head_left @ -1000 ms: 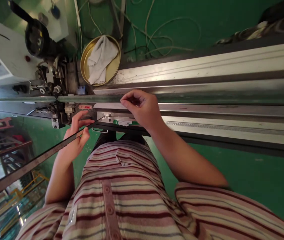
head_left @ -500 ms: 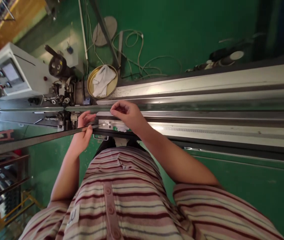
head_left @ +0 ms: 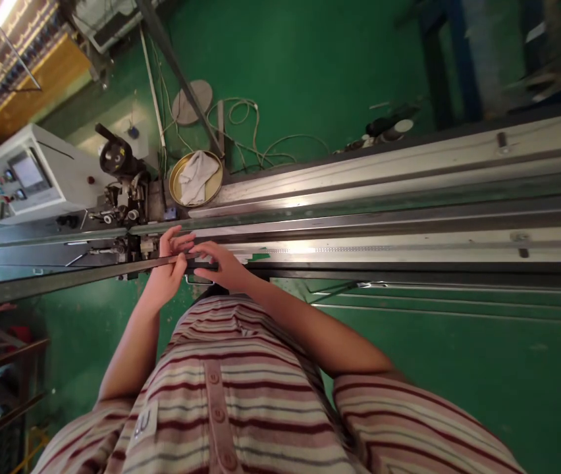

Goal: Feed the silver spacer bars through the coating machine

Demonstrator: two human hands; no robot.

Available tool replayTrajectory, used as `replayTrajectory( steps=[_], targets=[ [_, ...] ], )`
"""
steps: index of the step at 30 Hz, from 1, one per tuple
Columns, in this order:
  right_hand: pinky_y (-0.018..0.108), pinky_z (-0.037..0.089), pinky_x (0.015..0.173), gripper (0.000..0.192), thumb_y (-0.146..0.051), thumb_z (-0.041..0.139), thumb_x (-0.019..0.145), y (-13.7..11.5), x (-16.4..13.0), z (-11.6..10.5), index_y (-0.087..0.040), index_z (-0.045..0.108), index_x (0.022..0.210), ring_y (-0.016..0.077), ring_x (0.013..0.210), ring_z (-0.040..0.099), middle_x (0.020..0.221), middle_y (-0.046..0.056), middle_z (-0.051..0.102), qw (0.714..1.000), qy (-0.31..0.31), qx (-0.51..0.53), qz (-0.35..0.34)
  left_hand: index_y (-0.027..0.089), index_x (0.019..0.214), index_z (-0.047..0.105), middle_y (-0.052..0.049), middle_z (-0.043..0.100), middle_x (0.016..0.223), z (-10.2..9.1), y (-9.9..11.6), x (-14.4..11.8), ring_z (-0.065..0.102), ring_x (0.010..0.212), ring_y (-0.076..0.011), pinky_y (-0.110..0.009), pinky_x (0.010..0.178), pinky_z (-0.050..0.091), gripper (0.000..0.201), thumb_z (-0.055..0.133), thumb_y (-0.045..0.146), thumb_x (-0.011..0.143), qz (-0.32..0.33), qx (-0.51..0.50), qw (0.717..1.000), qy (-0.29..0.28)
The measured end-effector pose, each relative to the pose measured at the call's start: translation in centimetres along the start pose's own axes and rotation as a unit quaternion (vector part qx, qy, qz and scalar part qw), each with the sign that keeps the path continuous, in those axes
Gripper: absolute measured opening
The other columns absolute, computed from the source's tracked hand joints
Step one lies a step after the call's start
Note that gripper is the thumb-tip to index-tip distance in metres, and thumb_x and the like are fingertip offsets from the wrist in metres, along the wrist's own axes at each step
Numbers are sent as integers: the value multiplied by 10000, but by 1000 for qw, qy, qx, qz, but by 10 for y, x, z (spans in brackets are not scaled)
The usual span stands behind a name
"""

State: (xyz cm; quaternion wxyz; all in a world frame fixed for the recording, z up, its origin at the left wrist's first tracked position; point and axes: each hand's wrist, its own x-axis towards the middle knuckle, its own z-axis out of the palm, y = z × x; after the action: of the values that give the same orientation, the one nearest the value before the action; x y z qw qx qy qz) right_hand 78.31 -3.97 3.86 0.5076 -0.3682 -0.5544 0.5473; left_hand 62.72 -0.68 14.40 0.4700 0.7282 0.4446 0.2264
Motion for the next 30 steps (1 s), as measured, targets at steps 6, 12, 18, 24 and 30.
replayTrajectory(
  steps=[6, 12, 18, 24, 30],
  targets=[
    [380, 469, 951, 403, -382, 699, 825, -9, 2, -1, -228, 605, 1185, 218, 1118, 557, 1304, 106, 569, 1000, 12, 7, -7, 238, 1436, 256, -180, 483, 1422, 3, -2, -2, 516, 1321, -229, -526, 1177, 358, 506, 479, 367, 1000, 17, 4, 1000, 8],
    [417, 396, 1079, 355, -386, 698, 834, -10, 5, 2, -203, 648, 1135, 236, 1217, 533, 1233, 118, 607, 998, 25, -20, -45, 225, 1426, 264, -197, 440, 1461, 1, -4, -4, 486, 1349, -255, -542, 1172, 356, 524, 491, 402, 988, 18, 17, 999, 27],
    [430, 439, 1042, 359, -435, 581, 937, -59, -1, -1, -226, 612, 1227, 237, 1197, 554, 1236, 106, 628, 984, 116, -55, -126, 212, 1437, 256, -178, 464, 1447, 0, 3, -7, 467, 1368, -236, -514, 1202, 310, 504, 463, 367, 1004, 28, 6, 999, 23],
    [502, 348, 1146, 633, -538, 459, 980, -97, -11, 34, -231, 365, 1525, 282, 1362, 430, 1480, 132, 479, 950, 78, -157, -259, 219, 1439, 322, -163, 443, 1467, -3, 4, -14, 430, 1404, -265, -494, 1210, 316, 545, 520, 414, 970, 18, 3, 999, 29],
    [527, 324, 1165, 744, -568, 382, 991, -90, -14, 51, -199, 178, 1605, 307, 1402, 362, 1530, 142, 409, 937, 73, -222, -258, 246, 1466, 244, -164, 479, 1447, -3, 2, -18, 536, 1304, -239, -485, 1167, 381, 639, 572, 400, 940, 17, -85, 995, 40]
  ],
)
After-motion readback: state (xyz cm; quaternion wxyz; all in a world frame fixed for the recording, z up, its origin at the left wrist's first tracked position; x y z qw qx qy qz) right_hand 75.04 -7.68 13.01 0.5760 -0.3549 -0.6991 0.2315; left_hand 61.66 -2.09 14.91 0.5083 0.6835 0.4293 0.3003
